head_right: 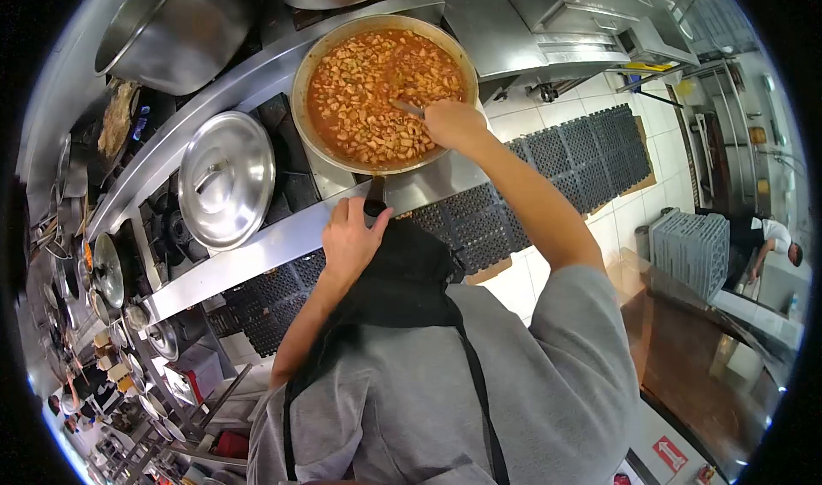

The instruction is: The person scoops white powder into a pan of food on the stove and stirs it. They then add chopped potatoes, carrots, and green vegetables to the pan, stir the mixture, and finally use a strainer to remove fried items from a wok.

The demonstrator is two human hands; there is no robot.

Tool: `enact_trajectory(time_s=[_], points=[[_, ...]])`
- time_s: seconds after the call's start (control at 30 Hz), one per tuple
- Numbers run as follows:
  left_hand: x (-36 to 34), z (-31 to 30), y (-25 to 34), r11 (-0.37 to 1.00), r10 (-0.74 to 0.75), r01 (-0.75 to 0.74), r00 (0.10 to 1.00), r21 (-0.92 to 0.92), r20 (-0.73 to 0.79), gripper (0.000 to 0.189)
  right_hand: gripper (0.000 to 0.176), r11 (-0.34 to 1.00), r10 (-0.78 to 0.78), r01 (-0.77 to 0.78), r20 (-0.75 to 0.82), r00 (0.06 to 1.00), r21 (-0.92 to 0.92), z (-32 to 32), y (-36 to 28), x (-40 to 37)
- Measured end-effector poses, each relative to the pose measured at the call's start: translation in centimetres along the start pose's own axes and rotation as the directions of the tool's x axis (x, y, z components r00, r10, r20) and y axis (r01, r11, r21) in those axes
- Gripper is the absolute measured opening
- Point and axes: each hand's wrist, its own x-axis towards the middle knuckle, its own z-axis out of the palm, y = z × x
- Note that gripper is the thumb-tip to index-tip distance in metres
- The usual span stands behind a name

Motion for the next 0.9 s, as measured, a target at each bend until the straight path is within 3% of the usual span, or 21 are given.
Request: enact_trajectory(time_s=[0.07,0.17,0.27,0.33,0.4,0.47,0.6,0.7,0.8,0.9], points=[[0.2,0.0,-0.1,1.0,-0.012,0.012,1.0,-0.007,-0.005,0.04,0.024,0.998,0.008,-0.009,0.023,1.0,0.055,-0.6,0.6,-1.6],[-0.2,-0.1,-0.4,0.999,-0.032,0.032,0.999,-0.007,-0.018,0.04,0.025,0.998,0.04,-0.043,-0.041,0.998,-0.053,-1.6,4.7,-3.5],[0.0,0.0,-0.6,0.999,-0.025,0.025,0.999,-0.027,-0.027,0.039,0.025,0.994,0.038,-0.05,-0.116,0.993,-0.101,-1.8,3.4,-0.9],[-0.3,-0.2,-0.5,1.0,-0.022,0.022,1.0,-0.001,-0.01,0.039,0.024,0.996,0.032,-0.04,-0.097,0.995,-0.079,-1.2,1.3,-0.3],[-0.4,-0.2,-0.6,1.0,-0.02,0.02,1.0,0.005,-0.006,0.038,0.024,0.997,-0.067,0.066,-0.027,0.997,-0.05,0.4,0.9,-0.1],[-0.1,-0.2,-0.6,1.0,-0.025,0.025,1.0,0.013,-0.014,0.038,0.028,0.997,-0.067,0.067,0.001,0.998,-0.037,-0.4,3.6,-1.8],[-0.3,-0.6,-0.6,1.0,-0.009,0.009,0.999,0.018,-0.033,0.038,0.025,0.99,0.013,-0.03,-0.122,0.992,-0.138,-1.5,4.8,-1.4],[-0.4,-0.3,-0.6,0.999,0.005,-0.004,1.0,0.031,-0.028,0.038,0.03,0.991,-0.051,0.041,-0.071,0.996,-0.126,-0.3,1.4,1.4],[-0.3,-0.5,-0.5,0.999,0.01,-0.008,0.999,0.042,-0.043,0.038,0.029,0.995,-0.082,0.082,0.008,0.997,-0.061,-0.1,2.5,-1.8],[-0.2,-0.7,-0.3,0.999,0.007,-0.004,0.997,0.032,-0.075,0.038,0.028,0.993,-0.057,0.046,-0.101,0.993,-0.111,0.0,5.9,-2.7]])
